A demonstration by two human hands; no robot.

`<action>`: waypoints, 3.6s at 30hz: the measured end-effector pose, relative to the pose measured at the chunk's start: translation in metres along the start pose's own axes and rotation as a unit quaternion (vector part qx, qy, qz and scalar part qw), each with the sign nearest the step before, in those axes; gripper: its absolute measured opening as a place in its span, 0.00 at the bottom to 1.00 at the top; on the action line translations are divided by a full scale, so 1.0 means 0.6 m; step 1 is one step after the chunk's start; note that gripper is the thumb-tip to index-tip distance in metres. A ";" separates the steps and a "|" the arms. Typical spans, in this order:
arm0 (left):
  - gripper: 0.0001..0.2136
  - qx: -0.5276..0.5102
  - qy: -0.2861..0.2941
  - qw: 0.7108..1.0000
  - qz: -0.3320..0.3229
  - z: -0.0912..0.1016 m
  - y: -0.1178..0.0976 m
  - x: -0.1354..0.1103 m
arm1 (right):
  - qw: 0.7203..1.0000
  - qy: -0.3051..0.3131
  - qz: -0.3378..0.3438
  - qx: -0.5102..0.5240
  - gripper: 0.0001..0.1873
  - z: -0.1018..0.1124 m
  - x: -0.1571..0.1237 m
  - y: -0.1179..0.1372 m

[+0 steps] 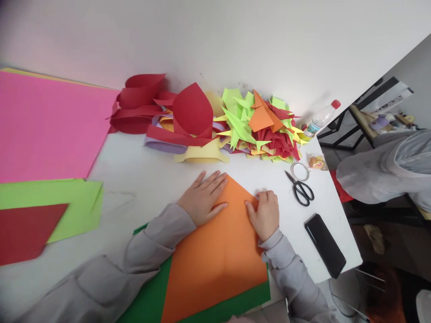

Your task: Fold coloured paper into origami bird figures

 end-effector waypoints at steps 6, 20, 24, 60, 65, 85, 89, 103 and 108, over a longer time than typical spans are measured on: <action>0.29 -0.005 -0.010 1.000 -0.008 0.005 -0.003 -0.002 | 0.995 0.029 -0.061 0.071 0.11 -0.001 0.013 -0.004; 0.25 -0.009 -0.015 1.000 -0.013 0.010 -0.008 -0.002 | 0.969 0.079 0.214 -0.090 0.25 -0.032 -0.042 0.098; 0.25 -0.012 -0.009 1.000 -0.017 0.004 -0.008 -0.002 | 0.963 0.118 0.214 -0.112 0.28 -0.039 -0.047 0.100; 0.19 -0.009 -0.036 0.999 -0.033 0.016 -0.004 -0.002 | 0.918 0.250 0.309 -0.005 0.41 -0.015 -0.012 0.066; 0.19 -0.016 -0.043 0.998 -0.034 0.015 -0.003 -0.004 | 0.913 0.250 0.317 -0.058 0.45 -0.030 -0.018 0.075; 0.18 -0.044 -0.076 0.995 -0.044 0.017 -0.002 -0.011 | 0.913 0.237 0.324 -0.074 0.43 -0.032 -0.020 0.074; 0.19 -0.028 -0.056 0.997 -0.041 0.017 -0.004 -0.009 | 0.914 0.240 0.321 -0.067 0.43 -0.031 -0.020 0.075; 0.24 -0.012 -0.014 1.000 -0.009 0.016 -0.005 -0.002 | 0.914 0.241 0.320 -0.062 0.43 -0.030 -0.019 0.074; 0.24 -0.030 -0.028 0.999 0.000 0.019 -0.004 -0.001 | 0.915 0.239 0.320 -0.065 0.44 -0.031 -0.019 0.075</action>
Point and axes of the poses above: each hand's wrist, its own x-axis towards the middle knuckle, its own z-axis out of the back of the hand, y = z × x, the point moved 5 cm from there along x, towards the middle knuckle, and after that the axes turned 13 degrees about y, right-handed, at the moved point
